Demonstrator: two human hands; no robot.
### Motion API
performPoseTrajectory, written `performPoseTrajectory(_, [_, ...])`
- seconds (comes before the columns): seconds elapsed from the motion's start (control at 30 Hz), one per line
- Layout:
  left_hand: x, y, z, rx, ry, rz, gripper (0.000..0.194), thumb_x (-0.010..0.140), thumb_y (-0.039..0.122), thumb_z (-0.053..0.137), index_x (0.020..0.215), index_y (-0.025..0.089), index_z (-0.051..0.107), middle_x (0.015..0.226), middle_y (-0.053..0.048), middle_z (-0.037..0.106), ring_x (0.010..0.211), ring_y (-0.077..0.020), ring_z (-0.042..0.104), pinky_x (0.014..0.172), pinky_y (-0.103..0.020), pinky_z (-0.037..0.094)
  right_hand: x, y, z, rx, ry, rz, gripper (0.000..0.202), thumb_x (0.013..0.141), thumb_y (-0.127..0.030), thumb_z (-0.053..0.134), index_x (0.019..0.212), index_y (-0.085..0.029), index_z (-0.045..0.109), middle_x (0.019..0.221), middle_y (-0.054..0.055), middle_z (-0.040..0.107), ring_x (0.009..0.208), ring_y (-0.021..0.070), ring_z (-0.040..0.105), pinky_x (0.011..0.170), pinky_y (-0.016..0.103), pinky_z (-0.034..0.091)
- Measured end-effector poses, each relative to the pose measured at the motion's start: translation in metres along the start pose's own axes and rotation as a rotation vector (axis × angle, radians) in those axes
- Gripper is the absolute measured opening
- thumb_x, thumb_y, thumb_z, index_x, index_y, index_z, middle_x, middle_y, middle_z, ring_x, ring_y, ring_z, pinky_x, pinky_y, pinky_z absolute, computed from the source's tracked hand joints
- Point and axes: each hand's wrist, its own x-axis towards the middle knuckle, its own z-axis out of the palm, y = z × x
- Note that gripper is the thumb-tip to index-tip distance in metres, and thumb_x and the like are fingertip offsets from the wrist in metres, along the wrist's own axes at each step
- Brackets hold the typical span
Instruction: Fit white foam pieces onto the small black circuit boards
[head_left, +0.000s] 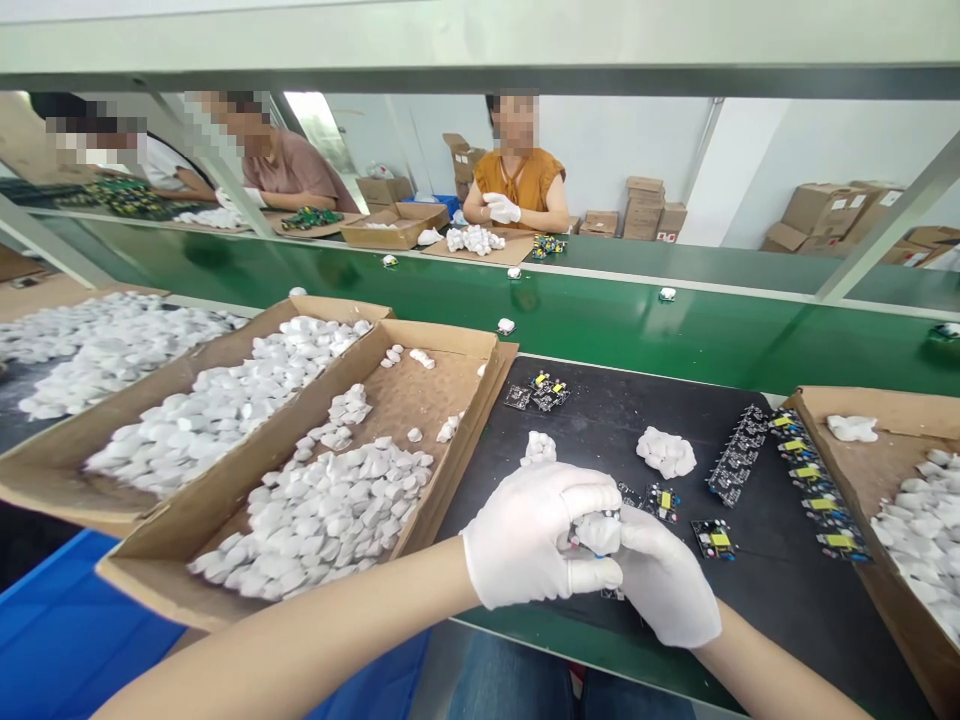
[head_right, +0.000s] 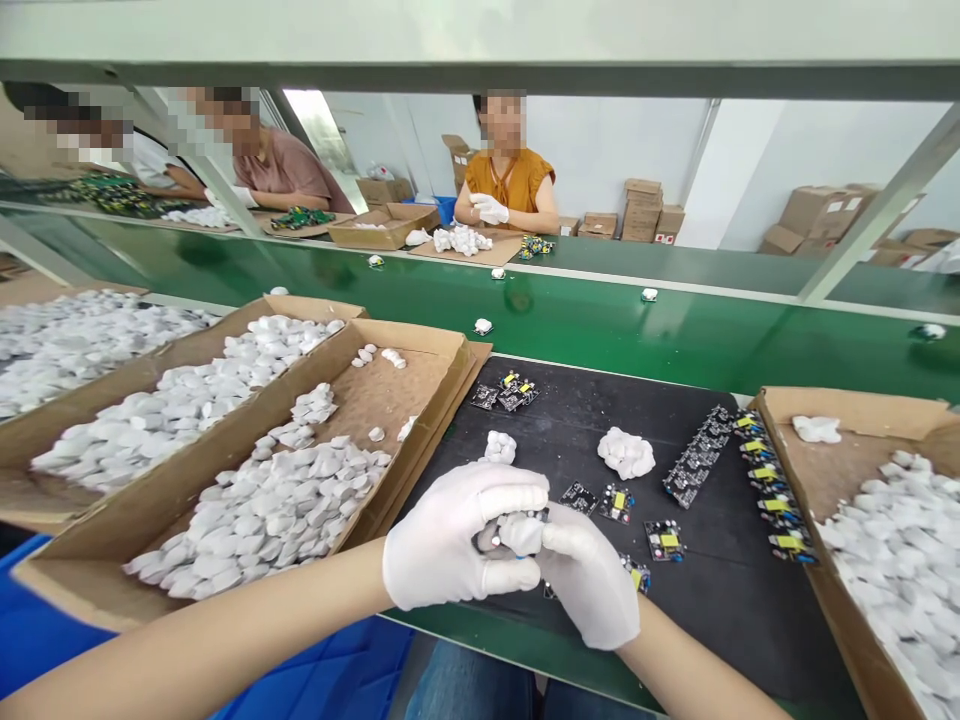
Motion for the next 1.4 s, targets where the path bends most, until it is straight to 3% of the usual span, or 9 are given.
performPoseTrajectory(0.1, [-0.001,-0.0004,0.0016,0.023,-0.012,0.006,0.016,0.074,0.033,0.063,0.072,0.019,0.056,0.07,0.0,0.061,0.068,-0.0137,0.058,0.066,-0.025,0.043,-0.001,-0.0012,0.0029,0.054,0.035,0.007,0.026,0.078,-0.042,0.051,0.065,-0.021,0.057,0.073,0.004,0.06,0.081,0.0204,0.054,0.078,0.034,0.043])
performPoseTrajectory(0.4, [-0.0023,0.0028,0.0042,0.036,0.013,0.041,0.028,0.067,0.044,0.071,0.076,0.019,0.061,0.08,-0.003,0.068,0.075,-0.0182,0.063,0.071,-0.03,0.047,-0.008,-0.0032,0.0073,-0.363,0.158,-0.035,0.041,0.082,-0.056,0.052,0.072,-0.016,0.053,0.076,0.004,0.054,0.073,0.0174,0.047,0.068,0.031,0.04])
performPoseTrajectory(0.63, [-0.003,0.0017,0.0061,-0.012,-0.001,-0.03,0.022,0.066,0.033,0.073,0.078,0.02,0.061,0.08,-0.001,0.067,0.076,-0.0174,0.063,0.07,-0.029,0.046,-0.0033,0.0023,0.0044,-0.285,0.185,-0.044,0.038,0.084,-0.052,0.048,0.068,-0.019,0.054,0.07,0.003,0.054,0.074,0.0186,0.05,0.07,0.033,0.042])
performPoseTrajectory(0.8, [-0.0024,-0.0001,0.0073,-0.033,-0.014,-0.03,0.026,0.068,0.037,0.07,0.086,0.021,0.061,0.09,-0.002,0.068,0.083,-0.0184,0.063,0.076,-0.032,0.047,-0.0034,0.0002,0.0061,-0.315,0.142,-0.026,0.028,0.083,-0.044,0.056,0.083,-0.016,0.062,0.079,0.004,0.06,0.076,0.0188,0.054,0.074,0.033,0.043])
performPoseTrajectory(0.97, [-0.0024,-0.0001,0.0081,-0.062,-0.025,-0.04,0.028,0.068,0.038,0.071,0.089,0.021,0.061,0.092,-0.003,0.069,0.084,-0.0194,0.064,0.077,-0.033,0.047,-0.0034,0.0018,0.006,-0.303,0.149,-0.022,0.034,0.079,-0.049,0.059,0.08,-0.015,0.06,0.077,0.004,0.06,0.074,0.0189,0.054,0.07,0.031,0.043])
performPoseTrajectory(1.1, [-0.0024,0.0001,0.0069,-0.094,0.005,-0.059,0.025,0.068,0.031,0.071,0.089,0.021,0.061,0.095,-0.004,0.069,0.086,-0.0191,0.064,0.078,-0.032,0.048,-0.0037,0.001,0.0029,-0.274,0.132,-0.042,0.039,0.083,-0.053,0.051,0.07,-0.017,0.053,0.072,0.003,0.055,0.072,0.0181,0.05,0.069,0.032,0.042])
performPoseTrajectory(1.27, [-0.0021,-0.0002,0.0054,-0.096,0.002,-0.013,0.02,0.071,0.029,0.065,0.089,0.02,0.061,0.097,-0.005,0.068,0.087,-0.0189,0.063,0.078,-0.032,0.049,-0.0055,-0.0009,-0.0001,-0.343,0.1,-0.018,0.039,0.074,-0.052,0.064,0.086,-0.016,0.055,0.082,0.004,0.055,0.079,0.0195,0.05,0.074,0.032,0.042])
performPoseTrajectory(1.4, [-0.0029,-0.0023,0.0071,-0.117,-0.023,-0.016,0.027,0.071,0.031,0.065,0.096,0.021,0.06,0.102,-0.006,0.066,0.09,-0.0191,0.063,0.079,-0.031,0.049,-0.0045,-0.0016,-0.0017,-0.364,0.103,-0.021,0.038,0.074,-0.052,0.063,0.082,-0.016,0.054,0.079,0.004,0.055,0.077,0.0193,0.05,0.071,0.032,0.042])
